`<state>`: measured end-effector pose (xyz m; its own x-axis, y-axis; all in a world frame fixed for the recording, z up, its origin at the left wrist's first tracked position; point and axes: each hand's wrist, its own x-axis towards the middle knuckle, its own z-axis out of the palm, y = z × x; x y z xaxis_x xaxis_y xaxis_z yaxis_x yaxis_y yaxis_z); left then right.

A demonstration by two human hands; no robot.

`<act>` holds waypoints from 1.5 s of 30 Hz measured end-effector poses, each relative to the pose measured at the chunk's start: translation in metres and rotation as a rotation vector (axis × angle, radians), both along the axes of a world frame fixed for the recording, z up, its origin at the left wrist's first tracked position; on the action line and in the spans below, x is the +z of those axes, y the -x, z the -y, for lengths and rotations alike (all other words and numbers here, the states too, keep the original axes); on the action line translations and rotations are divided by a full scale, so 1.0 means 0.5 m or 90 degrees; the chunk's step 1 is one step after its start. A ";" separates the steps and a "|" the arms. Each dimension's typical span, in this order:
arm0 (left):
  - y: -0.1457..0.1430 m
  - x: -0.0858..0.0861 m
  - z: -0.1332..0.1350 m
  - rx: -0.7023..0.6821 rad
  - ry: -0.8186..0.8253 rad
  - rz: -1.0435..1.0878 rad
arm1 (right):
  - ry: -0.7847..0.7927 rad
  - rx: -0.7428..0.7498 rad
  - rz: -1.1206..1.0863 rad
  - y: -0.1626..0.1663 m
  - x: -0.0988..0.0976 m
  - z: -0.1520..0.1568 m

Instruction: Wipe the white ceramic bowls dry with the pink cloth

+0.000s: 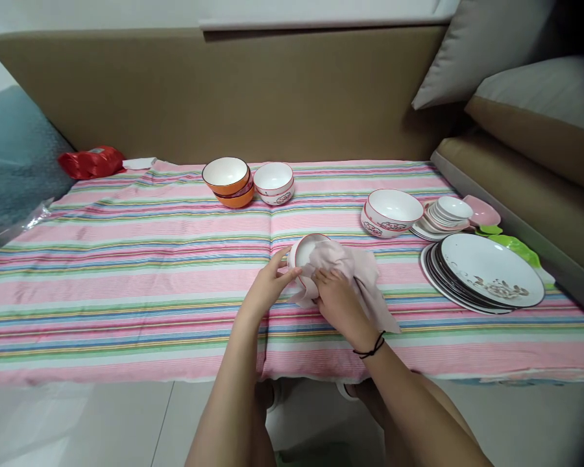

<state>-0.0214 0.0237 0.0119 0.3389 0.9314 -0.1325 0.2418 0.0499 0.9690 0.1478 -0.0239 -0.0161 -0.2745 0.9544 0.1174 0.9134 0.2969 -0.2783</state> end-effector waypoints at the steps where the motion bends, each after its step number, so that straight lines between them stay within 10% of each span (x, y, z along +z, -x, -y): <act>1: -0.002 0.000 0.000 0.011 -0.001 0.002 | 0.015 0.002 -0.017 0.003 0.004 0.000; 9: -0.008 0.004 -0.001 0.050 0.008 -0.004 | 0.053 0.028 -0.285 0.017 0.018 0.006; 24: -0.018 0.016 0.007 0.039 0.085 0.076 | 0.021 -0.047 0.004 -0.001 0.021 -0.013; 33: -0.030 0.035 0.017 0.180 0.191 0.140 | 0.074 -0.021 -0.517 0.004 0.043 -0.001; 45: -0.026 0.018 0.009 0.115 0.119 0.083 | 0.020 0.037 -0.036 -0.005 -0.001 -0.009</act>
<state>-0.0085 0.0194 0.0208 0.1947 0.9421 -0.2730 0.0860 0.2609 0.9615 0.1501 -0.0193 -0.0165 -0.3233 0.9406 0.1039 0.8775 0.3391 -0.3392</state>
